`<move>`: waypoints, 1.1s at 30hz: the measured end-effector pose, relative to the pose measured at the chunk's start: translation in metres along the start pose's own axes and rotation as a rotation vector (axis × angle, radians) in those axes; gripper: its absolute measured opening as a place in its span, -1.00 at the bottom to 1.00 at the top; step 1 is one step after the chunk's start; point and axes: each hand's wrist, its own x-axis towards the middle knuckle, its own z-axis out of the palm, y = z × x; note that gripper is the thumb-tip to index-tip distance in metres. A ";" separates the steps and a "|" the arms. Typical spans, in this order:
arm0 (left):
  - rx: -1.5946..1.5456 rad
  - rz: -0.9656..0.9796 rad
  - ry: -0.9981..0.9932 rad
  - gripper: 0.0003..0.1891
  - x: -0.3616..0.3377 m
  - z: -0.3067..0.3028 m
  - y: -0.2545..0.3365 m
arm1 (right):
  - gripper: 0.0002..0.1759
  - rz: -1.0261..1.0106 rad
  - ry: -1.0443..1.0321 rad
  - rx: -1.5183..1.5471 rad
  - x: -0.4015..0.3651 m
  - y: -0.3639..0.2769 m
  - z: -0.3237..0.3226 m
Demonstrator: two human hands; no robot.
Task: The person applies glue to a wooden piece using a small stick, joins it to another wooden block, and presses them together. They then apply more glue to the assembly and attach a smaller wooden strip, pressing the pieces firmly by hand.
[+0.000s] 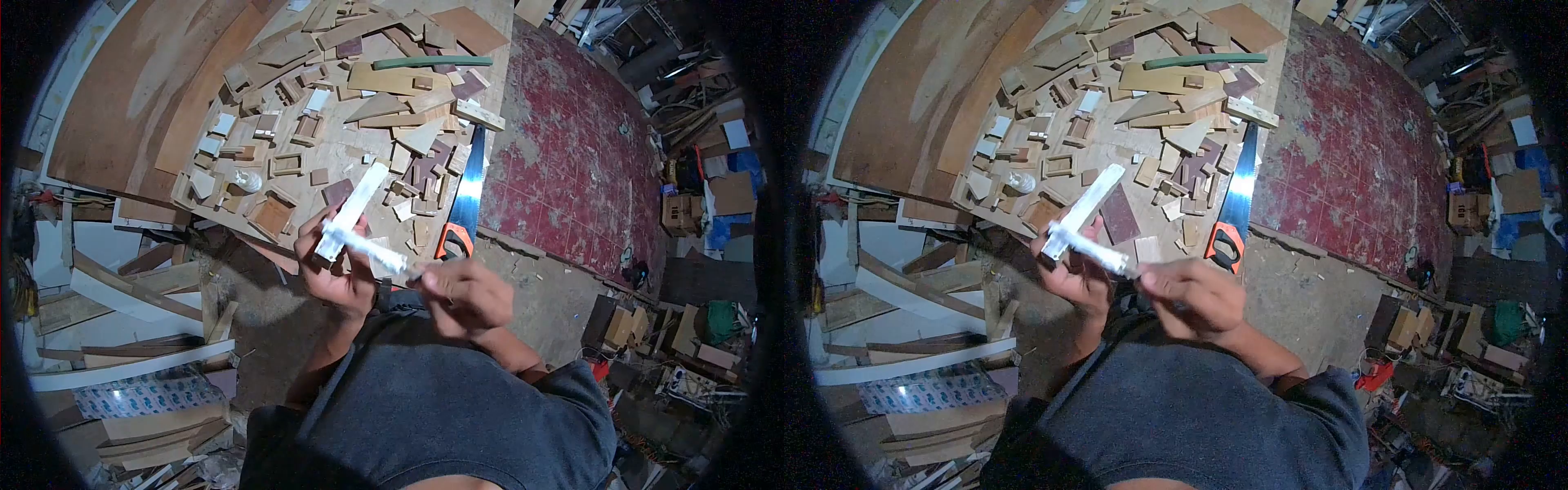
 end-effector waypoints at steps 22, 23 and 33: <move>-0.038 0.032 -0.059 -0.68 -0.001 -0.009 0.004 | -0.75 -0.084 0.106 -0.105 -0.008 0.021 0.016; 0.037 0.082 -0.030 -0.67 -0.003 -0.012 -0.005 | -0.74 -0.070 0.095 -0.067 -0.011 0.015 0.017; 0.110 -0.093 0.047 -0.66 -0.014 -0.047 -0.017 | -0.76 0.021 0.190 -0.002 -0.011 0.031 0.037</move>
